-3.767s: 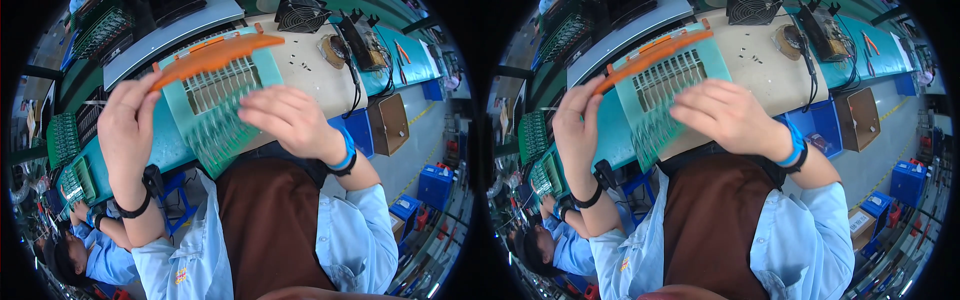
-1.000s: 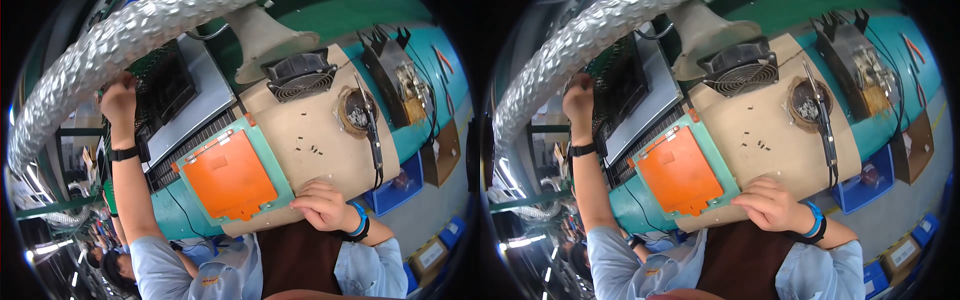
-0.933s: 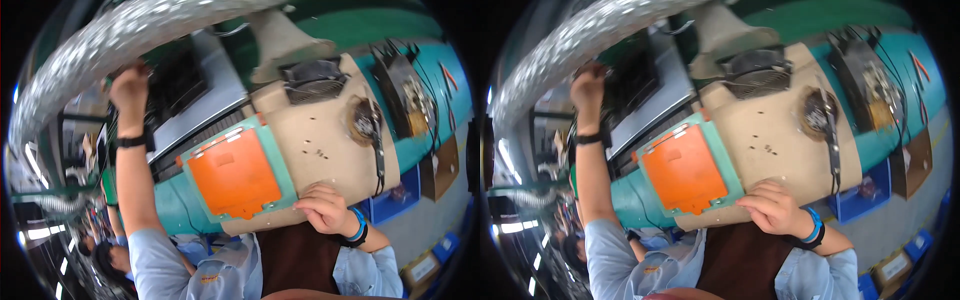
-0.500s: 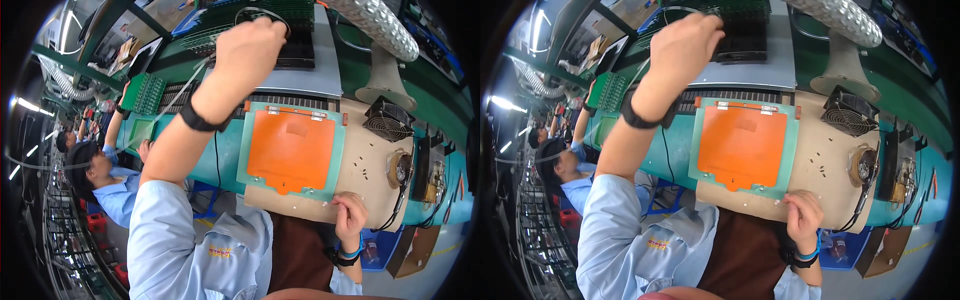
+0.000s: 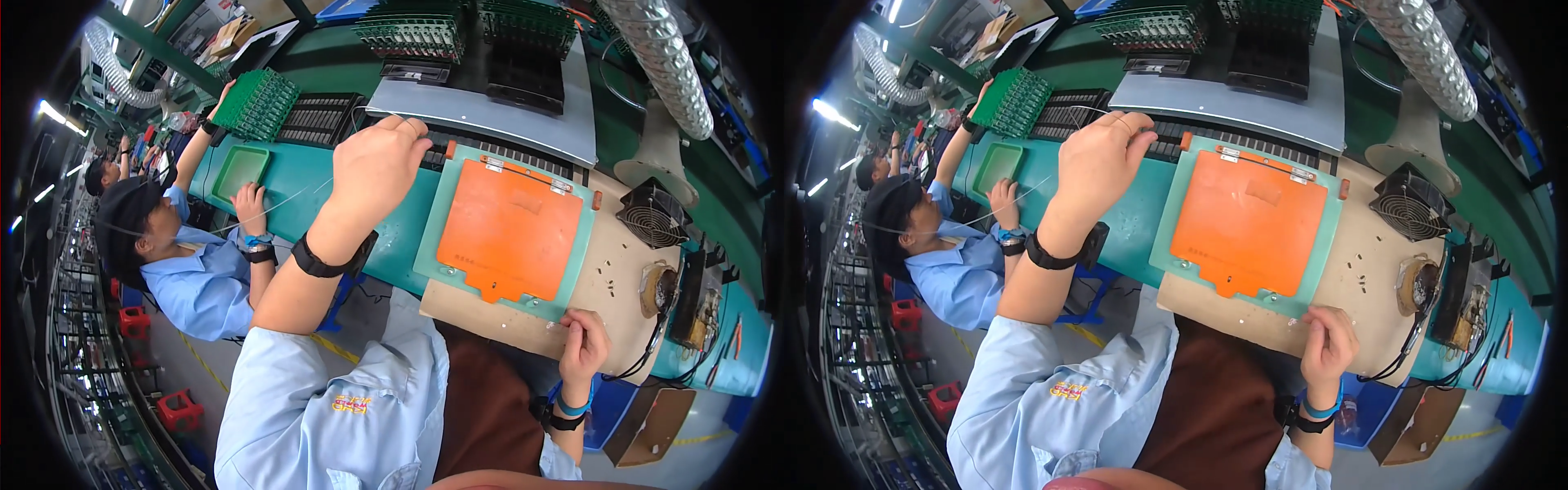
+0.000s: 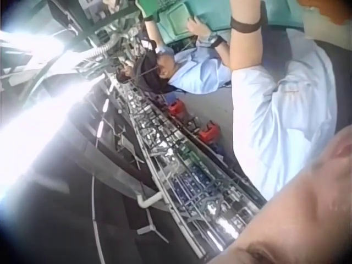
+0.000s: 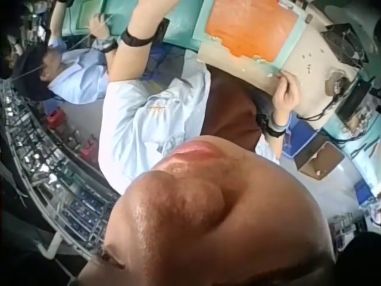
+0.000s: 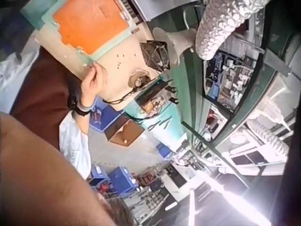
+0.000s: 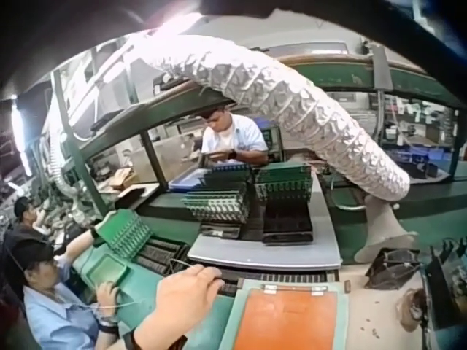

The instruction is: Soldering electronic components onto printed circuit boards using a soldering iron and solder wire at an industrial workbench.

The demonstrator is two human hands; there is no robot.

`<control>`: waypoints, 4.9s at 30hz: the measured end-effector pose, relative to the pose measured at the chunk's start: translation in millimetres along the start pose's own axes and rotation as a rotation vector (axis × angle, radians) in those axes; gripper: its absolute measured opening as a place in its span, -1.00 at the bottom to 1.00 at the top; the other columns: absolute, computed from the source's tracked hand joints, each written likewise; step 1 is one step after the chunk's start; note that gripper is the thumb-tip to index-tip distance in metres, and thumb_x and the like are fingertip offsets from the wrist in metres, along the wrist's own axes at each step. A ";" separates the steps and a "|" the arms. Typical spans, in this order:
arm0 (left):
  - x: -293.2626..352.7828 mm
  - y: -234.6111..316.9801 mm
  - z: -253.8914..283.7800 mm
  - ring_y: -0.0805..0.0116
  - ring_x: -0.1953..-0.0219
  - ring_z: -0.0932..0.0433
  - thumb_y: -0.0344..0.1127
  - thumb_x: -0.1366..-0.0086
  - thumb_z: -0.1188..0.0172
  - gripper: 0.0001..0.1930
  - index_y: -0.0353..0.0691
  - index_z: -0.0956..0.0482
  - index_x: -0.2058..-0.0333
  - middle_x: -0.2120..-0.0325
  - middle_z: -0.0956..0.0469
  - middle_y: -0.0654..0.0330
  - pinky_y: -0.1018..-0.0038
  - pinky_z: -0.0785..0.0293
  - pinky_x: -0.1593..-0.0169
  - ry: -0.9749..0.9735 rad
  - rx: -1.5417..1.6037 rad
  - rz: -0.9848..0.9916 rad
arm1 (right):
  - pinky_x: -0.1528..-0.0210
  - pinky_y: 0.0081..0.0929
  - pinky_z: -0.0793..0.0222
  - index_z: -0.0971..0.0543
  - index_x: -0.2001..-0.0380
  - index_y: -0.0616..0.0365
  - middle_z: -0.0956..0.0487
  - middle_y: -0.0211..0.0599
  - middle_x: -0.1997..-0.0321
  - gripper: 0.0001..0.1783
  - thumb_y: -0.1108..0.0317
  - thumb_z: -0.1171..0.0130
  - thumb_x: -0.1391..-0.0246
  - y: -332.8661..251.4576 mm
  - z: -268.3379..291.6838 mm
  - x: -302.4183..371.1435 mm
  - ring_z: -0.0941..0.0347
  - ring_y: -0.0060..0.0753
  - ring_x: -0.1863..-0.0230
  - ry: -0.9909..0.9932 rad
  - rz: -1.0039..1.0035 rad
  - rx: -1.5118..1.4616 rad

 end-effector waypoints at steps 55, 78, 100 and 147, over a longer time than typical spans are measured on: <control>-35.1 -353.2 2.6 -0.04 -0.04 -0.68 -0.09 -0.34 -0.31 -0.68 -0.04 -0.69 0.00 -0.09 -0.60 0.02 0.08 -0.65 -0.01 -0.003 -0.542 0.781 | 0.25 -0.52 -0.44 -0.60 0.20 0.40 -0.61 -0.13 0.34 -0.83 0.67 -0.01 -0.27 1.6 -4.1 -3.1 -0.54 -0.39 0.35 -0.038 -0.049 0.089; -53.4 -320.3 51.3 0.01 0.11 -0.74 -0.08 -0.31 -0.27 -0.79 0.09 -0.81 0.20 0.22 -0.76 0.07 0.16 -0.64 0.04 0.029 -0.400 0.723 | 0.24 -0.50 -0.44 -0.60 0.19 0.38 -0.61 -0.14 0.35 -0.84 0.68 -0.05 -0.26 -0.1 -5.2 -4.8 -0.54 -0.36 0.35 -0.049 0.017 0.103; 46.0 14.2 7.4 0.61 0.25 -0.58 -0.38 -0.39 -0.31 -0.79 -0.44 -0.69 0.12 0.30 -0.69 0.28 0.61 -0.50 0.09 -0.584 1.107 0.192 | 0.04 -0.52 -0.53 -0.65 0.06 0.33 -0.71 -0.27 0.21 -0.81 0.53 -0.11 -0.37 -41.8 -14.3 13.2 -0.64 -0.48 0.15 -0.051 -0.065 -0.008; 116.2 45.3 -53.7 0.80 0.62 -0.25 -0.33 -0.46 -0.22 -0.86 -0.29 -0.62 0.15 0.42 -0.70 0.21 0.74 -0.06 0.54 -0.718 1.550 0.498 | 0.17 -0.52 -0.46 -0.55 0.16 0.25 -0.59 -0.39 0.24 -0.76 0.27 -0.05 -0.47 -21.7 -33.8 22.6 -0.53 -0.55 0.28 -0.111 -0.550 -0.663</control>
Point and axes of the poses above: each hand's wrist, its own x-axis away from the middle knuckle, its own z-axis out of the back of the hand, y = z × x, the point moved 7 cm from there along -x, towards the middle knuckle
